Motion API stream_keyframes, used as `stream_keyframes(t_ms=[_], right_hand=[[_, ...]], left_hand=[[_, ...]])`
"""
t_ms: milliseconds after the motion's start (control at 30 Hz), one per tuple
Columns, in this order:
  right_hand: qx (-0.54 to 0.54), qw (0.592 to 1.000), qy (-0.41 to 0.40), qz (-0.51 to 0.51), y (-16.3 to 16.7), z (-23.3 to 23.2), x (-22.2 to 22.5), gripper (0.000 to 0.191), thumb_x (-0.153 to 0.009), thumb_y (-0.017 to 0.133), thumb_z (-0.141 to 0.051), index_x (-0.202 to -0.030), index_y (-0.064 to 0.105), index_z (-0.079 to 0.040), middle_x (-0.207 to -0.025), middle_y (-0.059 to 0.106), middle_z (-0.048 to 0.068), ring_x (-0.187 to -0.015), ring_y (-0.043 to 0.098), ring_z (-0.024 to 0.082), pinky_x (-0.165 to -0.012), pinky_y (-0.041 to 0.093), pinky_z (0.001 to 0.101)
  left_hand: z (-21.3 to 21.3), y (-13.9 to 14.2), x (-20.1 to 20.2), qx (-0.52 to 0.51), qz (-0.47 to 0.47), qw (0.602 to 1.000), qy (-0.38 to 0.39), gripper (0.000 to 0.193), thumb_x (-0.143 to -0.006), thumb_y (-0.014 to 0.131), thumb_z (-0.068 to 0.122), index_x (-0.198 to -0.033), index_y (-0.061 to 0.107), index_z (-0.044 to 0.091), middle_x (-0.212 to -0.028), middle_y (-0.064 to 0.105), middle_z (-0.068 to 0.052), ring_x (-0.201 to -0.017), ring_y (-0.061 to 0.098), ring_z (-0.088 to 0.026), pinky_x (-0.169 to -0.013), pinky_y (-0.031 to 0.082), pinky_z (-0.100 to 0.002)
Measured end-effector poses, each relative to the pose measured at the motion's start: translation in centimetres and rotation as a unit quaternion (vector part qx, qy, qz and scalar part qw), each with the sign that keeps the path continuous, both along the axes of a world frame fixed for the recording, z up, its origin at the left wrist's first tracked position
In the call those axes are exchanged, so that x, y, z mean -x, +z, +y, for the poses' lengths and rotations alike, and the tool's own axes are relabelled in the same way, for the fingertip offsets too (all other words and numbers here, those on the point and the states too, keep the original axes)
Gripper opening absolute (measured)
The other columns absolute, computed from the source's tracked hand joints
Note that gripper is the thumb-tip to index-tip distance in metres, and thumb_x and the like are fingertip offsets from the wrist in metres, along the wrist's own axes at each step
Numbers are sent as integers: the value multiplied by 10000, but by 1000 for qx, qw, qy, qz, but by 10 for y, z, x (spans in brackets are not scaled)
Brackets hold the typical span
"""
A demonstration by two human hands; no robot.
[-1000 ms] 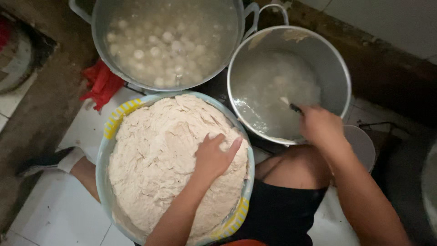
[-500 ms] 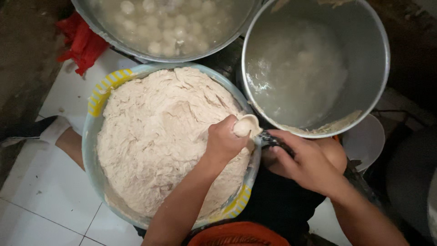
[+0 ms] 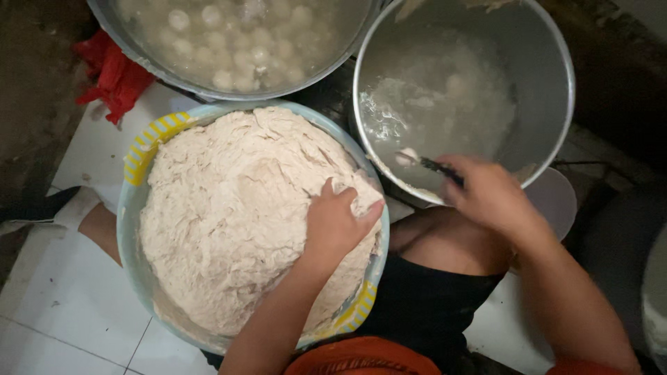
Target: The person sits on the floor beside a large basin of dough and a pot of water. They repeatedly pinch off portions of dough, roll each portion into a ball between their hands, and drop the ball into a pot of water, with finished balls accumulating in a second pot.
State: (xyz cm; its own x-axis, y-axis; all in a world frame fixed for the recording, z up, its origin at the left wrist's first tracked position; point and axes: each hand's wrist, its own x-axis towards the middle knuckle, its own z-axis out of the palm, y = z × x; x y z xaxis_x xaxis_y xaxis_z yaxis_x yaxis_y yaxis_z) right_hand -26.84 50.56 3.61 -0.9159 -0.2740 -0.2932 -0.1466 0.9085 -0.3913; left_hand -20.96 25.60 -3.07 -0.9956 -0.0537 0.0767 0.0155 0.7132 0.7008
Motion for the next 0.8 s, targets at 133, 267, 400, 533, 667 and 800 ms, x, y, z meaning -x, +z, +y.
stream_keyframes(t_ms=[133, 267, 400, 533, 667, 800], right_hand=[[33, 991, -97, -89, 12, -8, -12, 422, -943, 606, -186, -1360, 640, -134, -1024, 763, 137, -838, 730, 252, -754, 584, 381], [99, 985, -45, -135, 23, -29, -50, 508, -907, 665, -250, -1412, 635, -201, -956, 815, 38, -786, 754, 156, -693, 576, 319], [284, 950, 8, -133, 15, -39, -69, 481, -965, 610, -126, -1443, 574, -85, -1036, 738, 83, -840, 688, 151, -719, 548, 296], [298, 888, -132, -326, 4, -25, -57, 500, -956, 599, -123, -1455, 605, -144, -907, 725, 70, -687, 593, 145, -571, 490, 311], [264, 950, -72, -149, 4, -4, -32, 519, -940, 591, -133, -1458, 560, -139, -1014, 758, 73, -780, 688, 175, -676, 579, 308], [73, 995, -60, -32, 3, 3, -9, 489, -907, 636, -139, -1396, 627, -121, -1036, 739, 198, -848, 718, 317, -766, 550, 399]], left_hand=[[-1, -9, -1, -135, -47, 990, 10, 345, -823, 821, 337, -848, 680, 23, -893, 702, -272, -835, 686, -450, -712, 551, -494], [4, -14, -6, -238, 4, 971, 19, 291, -840, 791, 291, -914, 659, 41, -817, 717, -186, -757, 728, -372, -638, 562, -435], [9, -10, -3, -184, -53, 981, 15, 251, -852, 809, 257, -797, 657, 65, -750, 694, -191, -708, 710, -373, -619, 553, -438], [4, -2, 6, -105, -45, 993, -38, 248, -721, 806, 275, -831, 696, 82, -807, 728, -176, -761, 708, -390, -693, 547, -496], [5, 3, 0, 63, 84, 994, -12, 351, -613, 866, 425, -785, 797, 127, -1033, 702, -311, -747, 646, -529, -596, 494, -579], [9, -4, -14, 3, 1, 999, -52, 384, -743, 827, 439, -836, 758, 72, -1141, 620, -372, -797, 651, -519, -697, 540, -558]])
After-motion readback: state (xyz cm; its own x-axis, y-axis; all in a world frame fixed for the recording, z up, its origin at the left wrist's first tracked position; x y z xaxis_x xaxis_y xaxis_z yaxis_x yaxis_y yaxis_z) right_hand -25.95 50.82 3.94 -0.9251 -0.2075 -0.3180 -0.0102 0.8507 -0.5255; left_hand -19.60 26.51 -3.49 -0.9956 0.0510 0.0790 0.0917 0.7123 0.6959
